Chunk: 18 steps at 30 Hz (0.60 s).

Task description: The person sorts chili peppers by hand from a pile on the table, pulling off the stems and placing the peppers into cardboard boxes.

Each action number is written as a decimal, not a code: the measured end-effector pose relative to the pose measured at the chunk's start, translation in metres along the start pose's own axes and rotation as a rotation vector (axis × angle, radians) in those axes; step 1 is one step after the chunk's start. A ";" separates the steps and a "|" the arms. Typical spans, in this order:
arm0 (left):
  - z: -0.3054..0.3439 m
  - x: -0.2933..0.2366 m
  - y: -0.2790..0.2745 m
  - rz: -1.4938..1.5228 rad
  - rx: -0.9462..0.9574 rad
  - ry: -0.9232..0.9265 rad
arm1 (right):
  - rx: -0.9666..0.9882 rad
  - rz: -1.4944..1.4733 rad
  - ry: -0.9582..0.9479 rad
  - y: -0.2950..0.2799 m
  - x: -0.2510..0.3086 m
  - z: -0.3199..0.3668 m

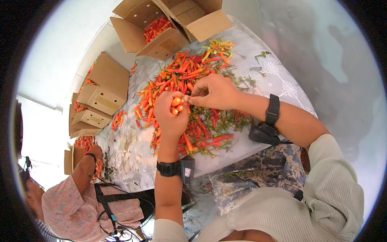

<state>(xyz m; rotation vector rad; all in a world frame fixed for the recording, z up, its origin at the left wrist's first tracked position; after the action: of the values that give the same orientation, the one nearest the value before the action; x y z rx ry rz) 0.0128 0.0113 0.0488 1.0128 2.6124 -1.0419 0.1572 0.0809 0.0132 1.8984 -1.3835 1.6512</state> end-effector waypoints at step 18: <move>0.005 0.017 0.004 0.261 -0.086 -0.328 | -0.056 -0.400 -0.026 -0.010 -0.003 -0.008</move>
<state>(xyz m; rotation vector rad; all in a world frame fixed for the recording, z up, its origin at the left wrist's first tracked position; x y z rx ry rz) 0.0023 0.0194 0.0365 1.0294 2.1769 -0.9344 0.1608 0.0935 0.0165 2.0077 -0.9639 1.3826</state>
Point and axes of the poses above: each hand's wrist, its own z-axis away from the middle knuckle, its own y-axis out of the palm, x = y × z, the point moved 4 cm from there along -z, towards the middle knuckle, and after that the axes turned 2 degrees about x, right-handed, at the moved point
